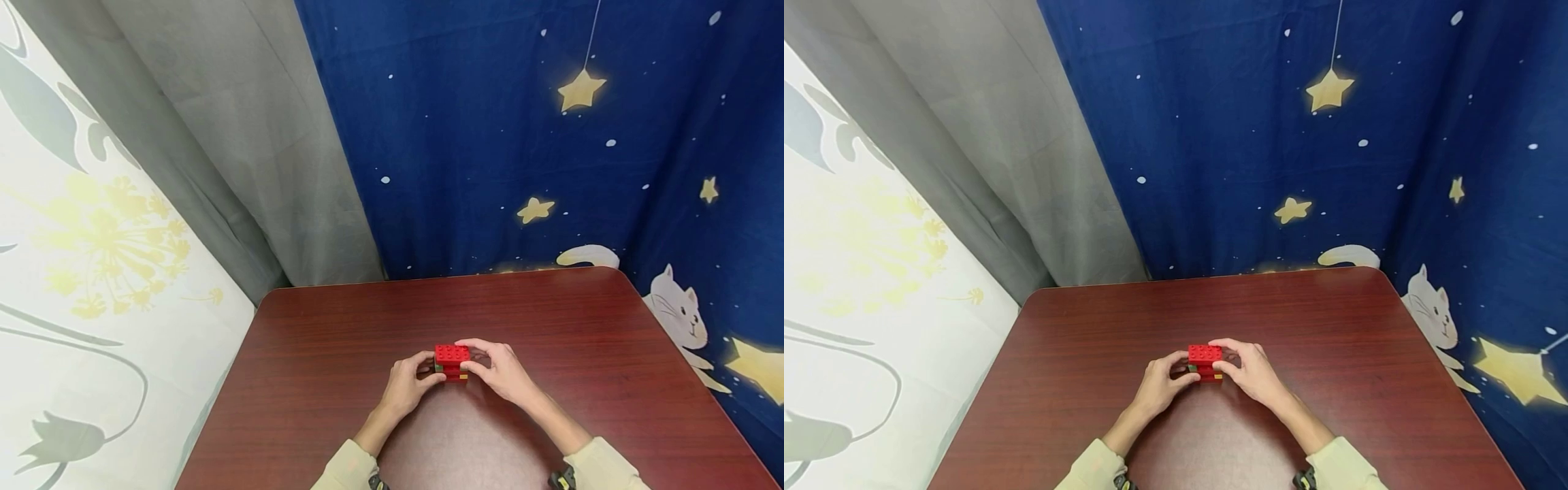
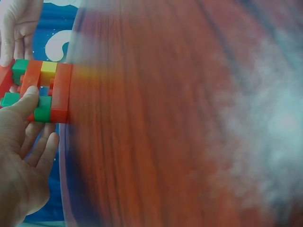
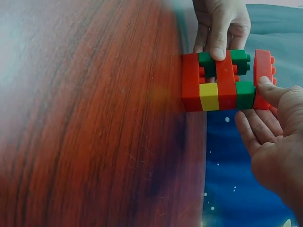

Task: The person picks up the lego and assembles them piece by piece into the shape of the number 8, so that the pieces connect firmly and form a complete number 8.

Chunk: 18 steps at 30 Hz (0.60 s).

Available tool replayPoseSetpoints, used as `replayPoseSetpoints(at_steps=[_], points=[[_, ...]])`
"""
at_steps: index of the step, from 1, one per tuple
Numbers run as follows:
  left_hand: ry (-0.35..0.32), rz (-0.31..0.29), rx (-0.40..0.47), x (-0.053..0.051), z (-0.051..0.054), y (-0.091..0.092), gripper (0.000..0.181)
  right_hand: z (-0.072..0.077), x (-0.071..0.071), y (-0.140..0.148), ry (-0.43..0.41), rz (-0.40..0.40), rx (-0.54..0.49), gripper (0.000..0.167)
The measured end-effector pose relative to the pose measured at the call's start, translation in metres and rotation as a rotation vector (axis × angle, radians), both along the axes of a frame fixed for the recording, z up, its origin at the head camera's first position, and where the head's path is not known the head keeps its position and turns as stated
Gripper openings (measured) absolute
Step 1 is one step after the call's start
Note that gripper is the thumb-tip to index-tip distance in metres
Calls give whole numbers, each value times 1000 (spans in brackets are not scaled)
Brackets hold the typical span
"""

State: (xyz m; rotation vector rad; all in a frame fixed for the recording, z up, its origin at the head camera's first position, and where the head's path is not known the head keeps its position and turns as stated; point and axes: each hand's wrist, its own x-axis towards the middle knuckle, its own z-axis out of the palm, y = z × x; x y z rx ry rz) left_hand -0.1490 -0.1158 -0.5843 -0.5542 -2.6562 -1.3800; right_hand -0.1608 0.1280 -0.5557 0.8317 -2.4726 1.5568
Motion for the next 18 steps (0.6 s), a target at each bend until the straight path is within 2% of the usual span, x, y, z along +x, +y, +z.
replayPoseSetpoints(at_steps=[6,14,18], points=[[20,-2,-8,0,-1,-1,39,2,0,-2,33,-13,33,37],[8,-3,-16,0,0,-1,40,4,0,-2,4,-17,61,36],[50,-34,-20,0,2,-1,54,3,-1,0,-17,-10,44,37]])
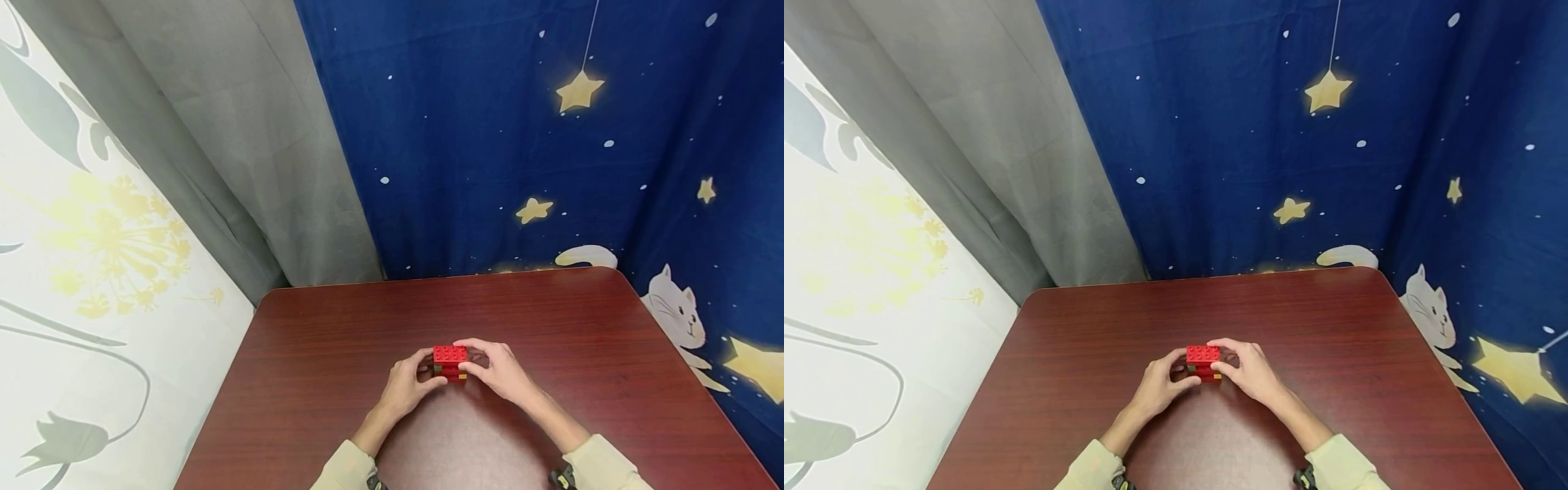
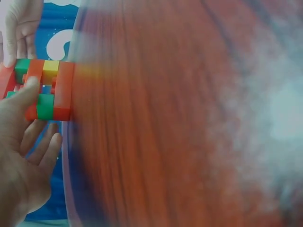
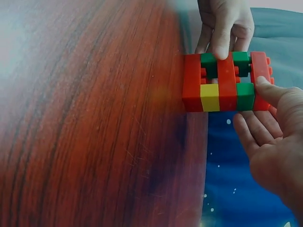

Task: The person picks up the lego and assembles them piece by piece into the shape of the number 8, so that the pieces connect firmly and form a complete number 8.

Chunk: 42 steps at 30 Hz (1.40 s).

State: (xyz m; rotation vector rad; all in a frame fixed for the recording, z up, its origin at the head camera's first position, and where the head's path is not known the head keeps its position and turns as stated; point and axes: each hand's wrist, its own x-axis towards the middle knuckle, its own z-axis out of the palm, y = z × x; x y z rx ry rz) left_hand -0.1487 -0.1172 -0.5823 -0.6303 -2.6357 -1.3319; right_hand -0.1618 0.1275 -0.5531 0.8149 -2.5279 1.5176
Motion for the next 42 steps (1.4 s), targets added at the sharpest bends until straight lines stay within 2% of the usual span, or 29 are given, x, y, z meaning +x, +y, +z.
replayPoseSetpoints(at_steps=[3,8,14,26,32,37,42], points=[[43,-11,60,0,2,-1,60,-2,-2,1,-20,19,-44,44],[125,36,118,-1,12,1,43,1,-5,5,-57,47,-140,53],[216,49,125,-1,16,3,31,2,-2,1,-62,19,-121,36],[139,44,230,0,13,6,31,-5,1,-2,-36,-22,-118,32],[164,18,231,0,18,5,33,-6,4,-2,-20,-43,-147,36],[204,47,203,-2,18,7,29,-7,4,-2,-9,-66,-150,33],[133,83,276,-2,12,10,27,-10,4,-4,-18,-77,-166,31]])
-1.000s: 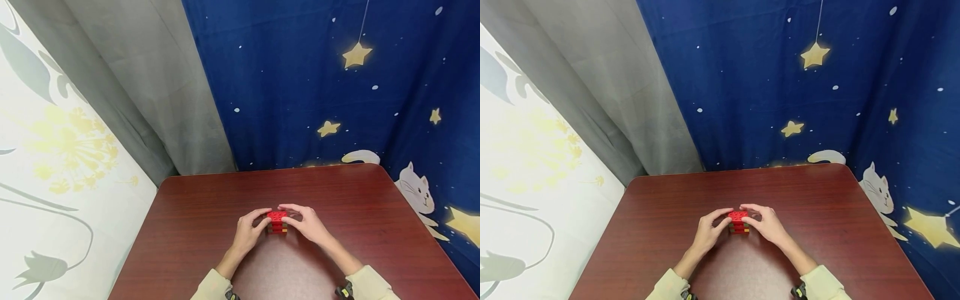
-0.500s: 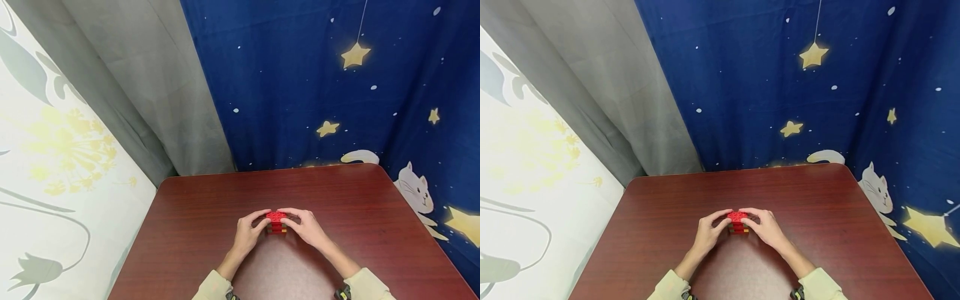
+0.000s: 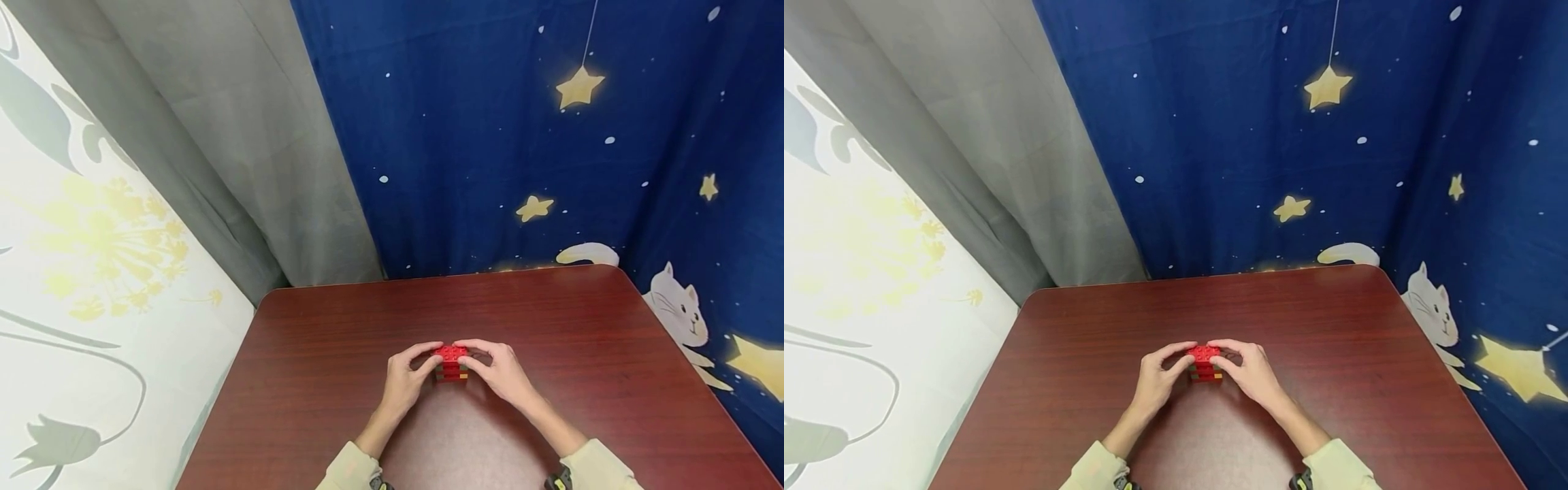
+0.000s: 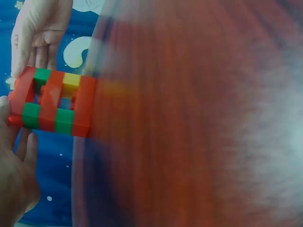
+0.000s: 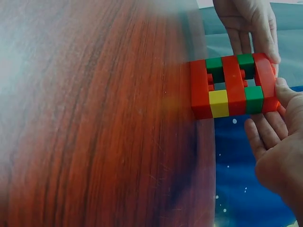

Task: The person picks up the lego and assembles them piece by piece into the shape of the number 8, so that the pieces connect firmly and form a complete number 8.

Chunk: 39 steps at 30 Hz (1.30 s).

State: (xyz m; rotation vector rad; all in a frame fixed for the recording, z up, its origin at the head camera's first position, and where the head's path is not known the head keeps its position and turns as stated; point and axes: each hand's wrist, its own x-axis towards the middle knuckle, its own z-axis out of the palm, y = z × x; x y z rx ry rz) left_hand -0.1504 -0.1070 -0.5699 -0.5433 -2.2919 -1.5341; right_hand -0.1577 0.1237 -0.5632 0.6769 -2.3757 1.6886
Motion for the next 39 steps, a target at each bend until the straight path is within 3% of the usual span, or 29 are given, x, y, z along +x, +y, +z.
replayPoseSetpoints(at_steps=[4,12,19,26,32,39], points=[[-45,3,82,2,-5,2,26,-2,-1,-3,22,13,-15,30],[-92,-69,208,2,-10,5,25,-2,-1,-3,35,13,-26,30],[-140,-70,191,2,-6,5,25,-4,-2,-2,35,3,-28,29],[-145,-72,182,3,-5,4,26,-5,-3,-1,16,11,-32,29],[-126,-72,189,3,-7,5,26,-5,0,-1,27,-6,-12,32],[-47,-43,162,4,-9,6,28,-8,2,-1,46,-24,1,36]])
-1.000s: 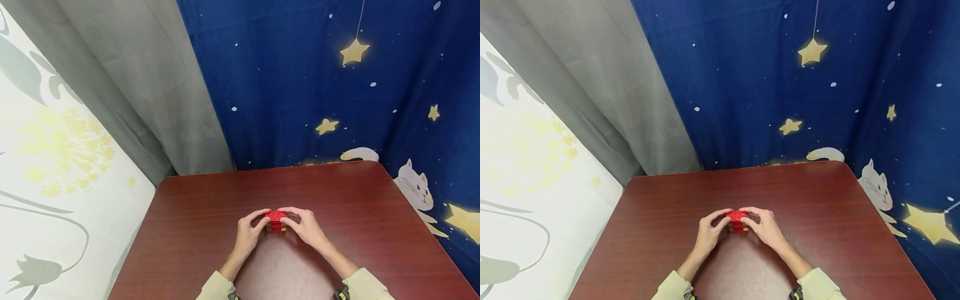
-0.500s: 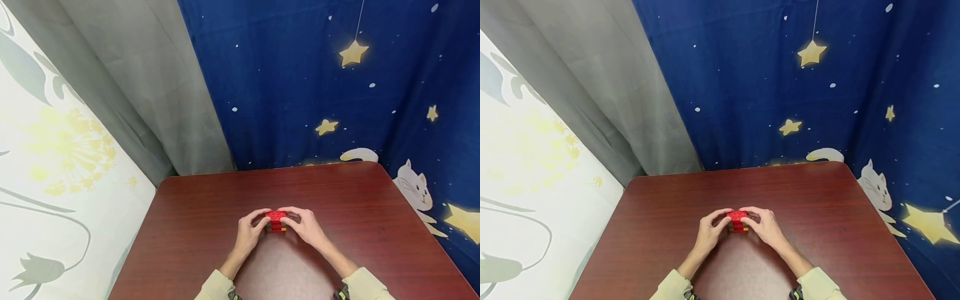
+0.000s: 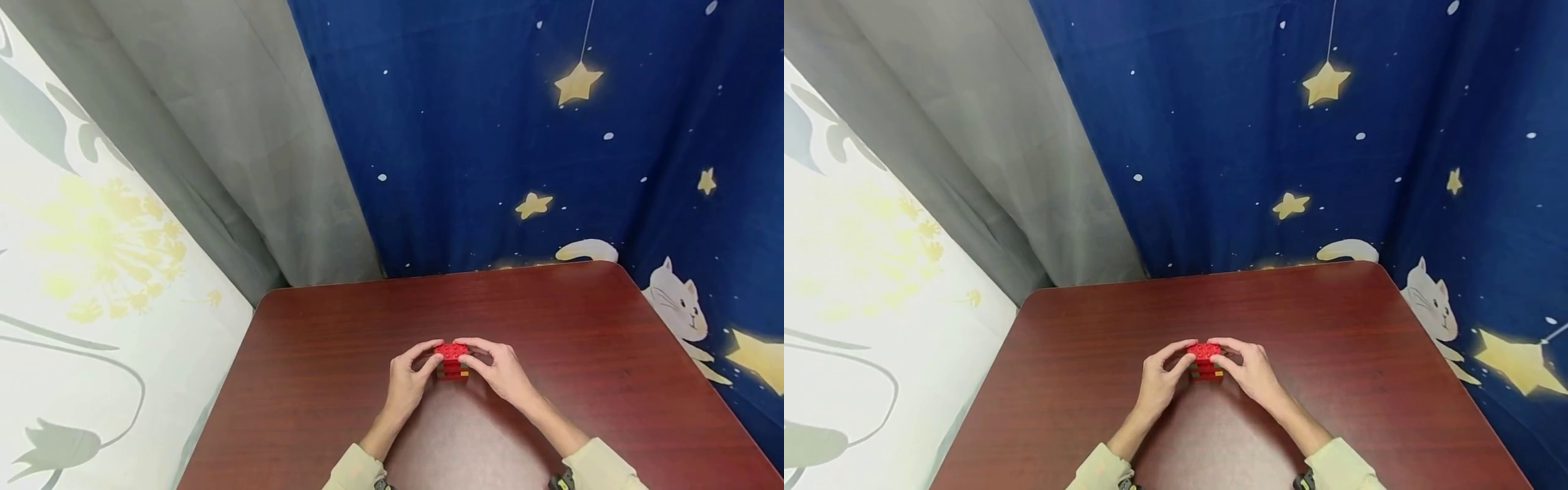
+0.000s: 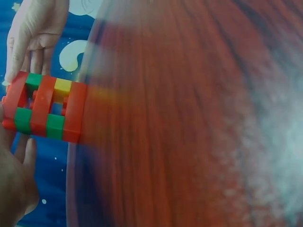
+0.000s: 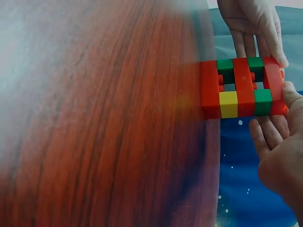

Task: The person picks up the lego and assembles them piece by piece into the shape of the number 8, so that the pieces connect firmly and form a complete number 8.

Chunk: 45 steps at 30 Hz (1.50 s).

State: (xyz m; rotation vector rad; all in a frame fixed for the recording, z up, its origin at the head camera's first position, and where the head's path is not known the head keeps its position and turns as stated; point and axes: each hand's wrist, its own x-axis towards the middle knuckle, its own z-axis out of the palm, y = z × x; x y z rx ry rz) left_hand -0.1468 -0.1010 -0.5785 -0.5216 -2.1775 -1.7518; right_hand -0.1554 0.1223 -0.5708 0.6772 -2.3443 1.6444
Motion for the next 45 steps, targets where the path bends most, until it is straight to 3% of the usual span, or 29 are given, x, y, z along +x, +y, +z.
replayPoseSetpoints(at_steps=[7,14,17,23,33,37,45], points=[[-66,-13,-7,5,4,-5,48,-3,9,3,-107,-27,-67,58],[-21,66,-355,18,-2,0,74,-12,20,-3,-57,-37,-8,61],[-18,87,-408,21,-4,5,72,-14,22,-8,-50,-70,15,58],[-67,114,-401,24,-6,12,69,-21,22,-13,-77,-96,21,56],[-128,110,-380,25,-1,10,58,-23,22,-14,-72,-124,-9,49],[-168,127,-373,24,1,10,54,-20,22,-14,-125,-146,-49,44],[-204,217,-375,16,2,11,43,-14,17,-17,-254,-256,-40,35]])
